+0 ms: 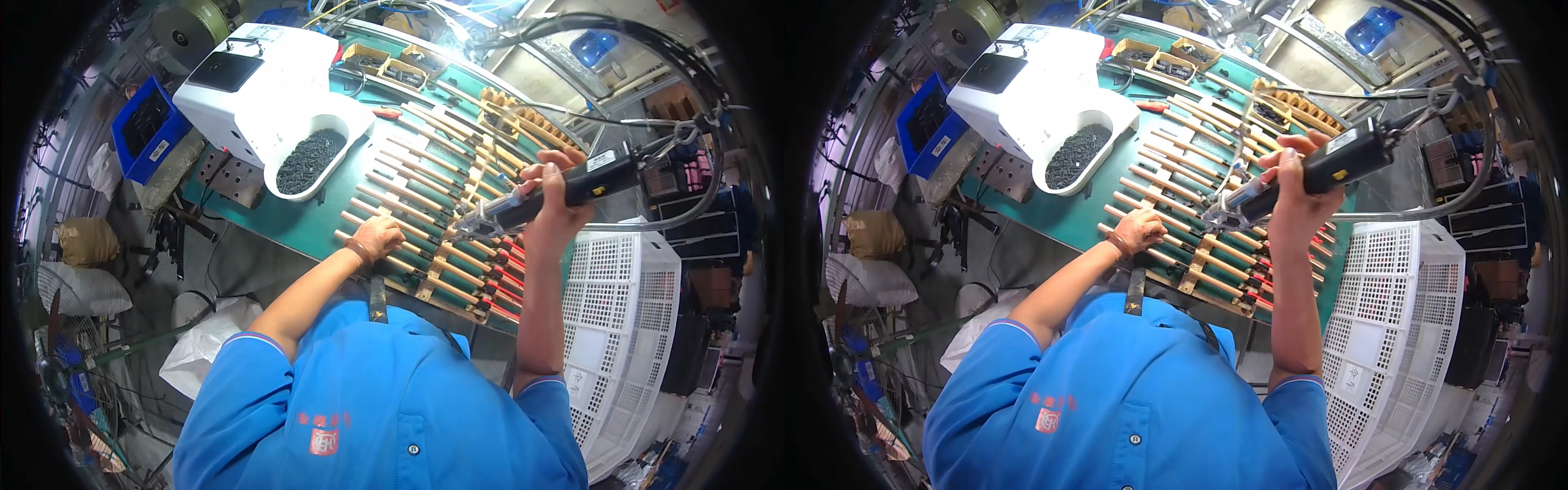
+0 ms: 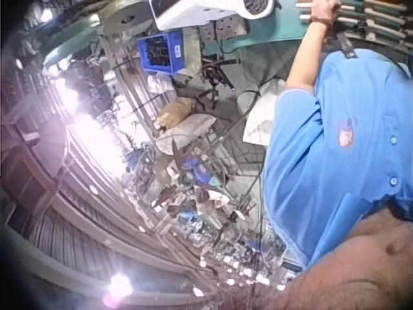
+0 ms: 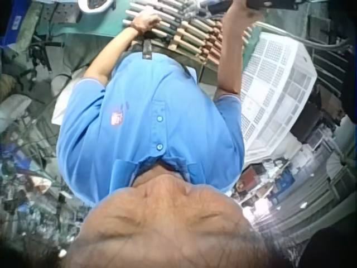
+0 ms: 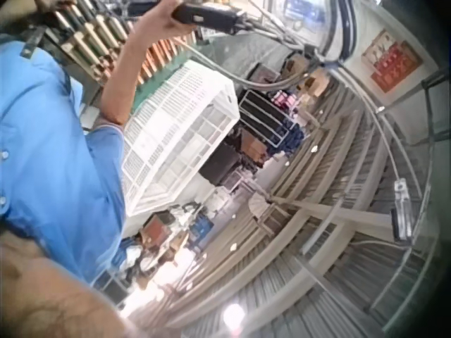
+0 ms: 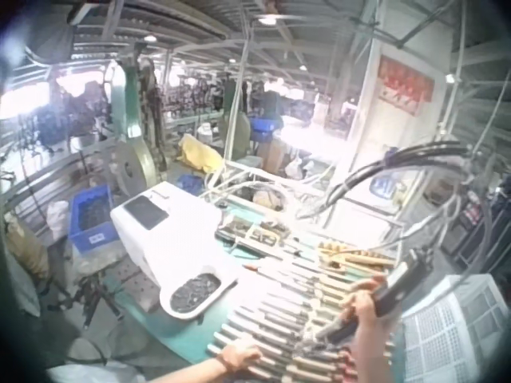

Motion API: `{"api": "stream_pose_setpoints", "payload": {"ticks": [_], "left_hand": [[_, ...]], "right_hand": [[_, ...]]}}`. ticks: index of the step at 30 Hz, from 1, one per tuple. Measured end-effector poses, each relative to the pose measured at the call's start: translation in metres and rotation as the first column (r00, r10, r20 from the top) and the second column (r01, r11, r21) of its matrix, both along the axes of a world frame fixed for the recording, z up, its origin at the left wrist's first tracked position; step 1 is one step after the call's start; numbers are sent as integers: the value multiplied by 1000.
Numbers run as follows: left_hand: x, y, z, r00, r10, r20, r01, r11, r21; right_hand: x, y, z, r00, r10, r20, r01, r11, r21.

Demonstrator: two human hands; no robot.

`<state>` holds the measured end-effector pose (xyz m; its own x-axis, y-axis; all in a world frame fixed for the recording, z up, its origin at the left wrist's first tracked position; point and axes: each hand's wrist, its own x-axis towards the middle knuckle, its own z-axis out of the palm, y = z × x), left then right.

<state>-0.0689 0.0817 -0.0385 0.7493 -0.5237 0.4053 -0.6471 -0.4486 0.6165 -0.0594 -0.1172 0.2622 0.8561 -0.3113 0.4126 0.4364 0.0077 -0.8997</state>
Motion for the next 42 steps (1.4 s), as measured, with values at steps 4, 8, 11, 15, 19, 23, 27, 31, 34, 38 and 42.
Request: {"api": "stream_pose_setpoints", "payload": {"ticks": [4, 8, 11, 15, 19, 23, 27, 31, 34, 38, 42], "left_hand": [[-4, -7, 13, 997, 35, -75, -27, 994, 106], [-14, -14, 26, 997, 57, -59, -51, 993, 103], [-16, -25, 33, 997, 10, -71, -4, 996, 92], [-16, -22, 13, 985, -95, -143, 112, 988, 109], [-8, -28, 9, 978, -150, -147, 167, 980, 112], [-5, -32, 13, 961, -154, -231, 199, 962, 185], [1, -30, 14, 941, -235, -243, 283, 942, 183], [6, -35, 10, 913, -279, -297, 332, 932, 144], [6, -27, 8, 929, -276, -247, 311, 943, 115], [4, -32, 52, 841, -274, -467, 206, 960, -192], [3, -54, 113, 558, -508, -656, -19, 782, -622]], "right_hand": [[-1, -16, 5, 998, -51, 42, 51, 999, 10], [-6, -20, -5, 997, -35, 64, 33, 999, 34], [-8, -31, -12, 988, 56, 147, -70, 993, 90], [-11, -35, -22, 948, 147, 281, -164, 986, 38], [-20, -41, -23, 940, 166, 297, -183, 983, 30], [-21, -44, -32, 967, 75, 242, -61, 996, -63], [-20, -34, -34, 979, -52, 195, 57, 998, -20], [-18, -27, -30, 993, -64, 100, 58, 996, 62], [-17, -20, -29, 986, -87, 144, 97, 993, -64], [-18, -17, -23, 985, -146, 87, 150, 988, -42], [-22, -12, -28, 985, -158, 67, 158, 987, 18]]}}
